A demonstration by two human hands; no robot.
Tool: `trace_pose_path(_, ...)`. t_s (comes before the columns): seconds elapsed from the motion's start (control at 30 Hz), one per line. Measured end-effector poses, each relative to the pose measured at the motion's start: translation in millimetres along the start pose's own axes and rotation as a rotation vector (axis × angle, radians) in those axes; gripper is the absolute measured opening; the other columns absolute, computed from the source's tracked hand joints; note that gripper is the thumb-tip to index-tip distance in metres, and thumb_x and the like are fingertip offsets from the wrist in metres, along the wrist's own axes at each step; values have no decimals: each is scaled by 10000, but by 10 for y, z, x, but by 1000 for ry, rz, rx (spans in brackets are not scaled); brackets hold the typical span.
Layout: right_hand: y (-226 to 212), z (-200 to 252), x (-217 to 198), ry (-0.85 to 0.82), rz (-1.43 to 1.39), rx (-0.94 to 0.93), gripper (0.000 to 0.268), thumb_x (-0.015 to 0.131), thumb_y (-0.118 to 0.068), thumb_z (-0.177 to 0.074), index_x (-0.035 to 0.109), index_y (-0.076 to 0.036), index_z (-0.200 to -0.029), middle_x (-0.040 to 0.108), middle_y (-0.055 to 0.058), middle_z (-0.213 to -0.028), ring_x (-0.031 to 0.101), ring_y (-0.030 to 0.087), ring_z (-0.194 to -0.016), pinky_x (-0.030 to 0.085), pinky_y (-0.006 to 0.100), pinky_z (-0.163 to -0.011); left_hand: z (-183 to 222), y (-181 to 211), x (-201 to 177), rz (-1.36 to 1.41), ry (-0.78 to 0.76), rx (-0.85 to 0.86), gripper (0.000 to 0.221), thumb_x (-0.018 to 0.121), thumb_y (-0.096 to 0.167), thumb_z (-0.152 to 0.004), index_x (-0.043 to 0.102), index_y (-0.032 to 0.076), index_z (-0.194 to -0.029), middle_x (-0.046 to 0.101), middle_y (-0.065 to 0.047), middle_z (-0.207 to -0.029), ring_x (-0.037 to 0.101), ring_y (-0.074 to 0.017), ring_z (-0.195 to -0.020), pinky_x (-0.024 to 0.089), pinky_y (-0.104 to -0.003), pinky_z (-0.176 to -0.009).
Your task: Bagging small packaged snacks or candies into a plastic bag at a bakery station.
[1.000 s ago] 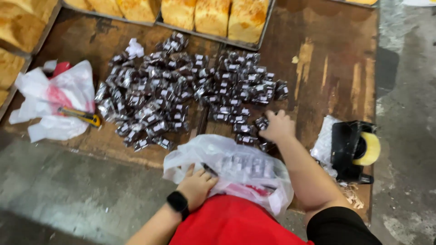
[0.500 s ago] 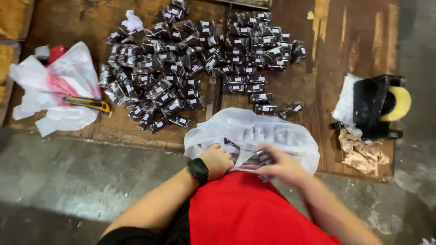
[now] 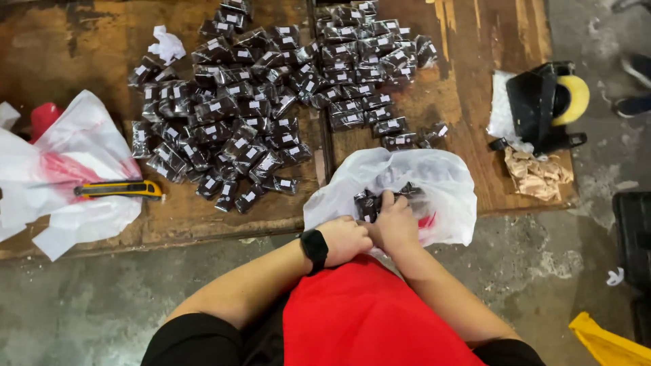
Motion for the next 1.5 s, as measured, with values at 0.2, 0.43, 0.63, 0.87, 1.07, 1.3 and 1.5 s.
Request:
trace_pose_path(0.2, 542, -67, 68, 96, -545, -188, 954, 930, -219, -622, 404, -61, -1402, 613, 241, -1264, 658, 353, -1140, 534, 432, -975, 29, 31, -572, 427, 28, -492, 503, 772, 428, -886, 570, 111, -1220, 613, -171, -1121, 676, -406, -946, 545, -498, -835)
trace_pose_path(0.43, 834, -373, 352, -178, -923, -240, 925, 676, 72, -645, 349, -105, -1493, 641, 136, -1302, 702, 230, -1077, 583, 359, -886, -258, -82, -276, 224, 117, -466, 548, 776, 320, -773, 618, 146, -1268, 601, -180, -1112, 673, -388, -942, 561, -483, -790)
trace_pose_path(0.63, 673, -513, -428, -64, -525, -281, 802, 713, -62, -803, 405, -203, -1530, 711, 124, -1229, 723, 293, -979, 568, 379, -877, -584, 39, -223, -25, -199, -272, 418, 632, 205, -923, 640, 259, -1338, 584, -159, -1172, 688, -329, -887, 575, -447, -730)
trace_pose_path(0.87, 911, -1025, -665, 457, -240, -756, 555, 736, -112, -717, 633, -116, -1263, 590, 226, -1369, 678, 403, -1046, 567, 426, -847, -724, 8, -25, 99, -170, -440, 417, 601, 176, -903, 675, 266, -1304, 582, -165, -1207, 693, -364, -904, 579, -473, -746)
trace_pose_path(1.07, 1116, -1631, -933, 2, -499, -346, 261, 754, -297, -892, 757, -89, -1051, 773, 151, -1006, 755, 273, -916, 593, 396, -857, -682, 81, 21, 93, 28, -519, 396, 625, 154, -866, 713, 254, -1239, 578, -156, -1271, 679, -354, -900, 573, -453, -772)
trace_pose_path(1.3, 396, -2033, -1282, 98, 28, -834, 962, 763, -38, -576, 502, -170, -1493, 374, 243, -1571, 413, 412, -1400, 371, 472, -1121, -702, 236, -33, 95, 72, -631, 429, 704, 215, -809, 709, 273, -1234, 562, -115, -1331, 650, -353, -905, 553, -452, -786)
trace_pose_path(1.5, 143, -2176, -1149, -66, 382, -983, 1082, 841, -206, -676, 272, -257, -1595, 176, 185, -1662, 210, 426, -1512, 232, 572, -1198, -723, 269, 3, 63, -31, -704, 405, 590, 182, -926, 681, 311, -1299, 552, -89, -1332, 637, -344, -928, 561, -442, -813)
Point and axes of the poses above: each hand's wrist, its own z-axis away from the middle knuckle, its own x-axis out of the palm, y = z × x, the point moved 2 cm from there along -z, towards the middle knuckle
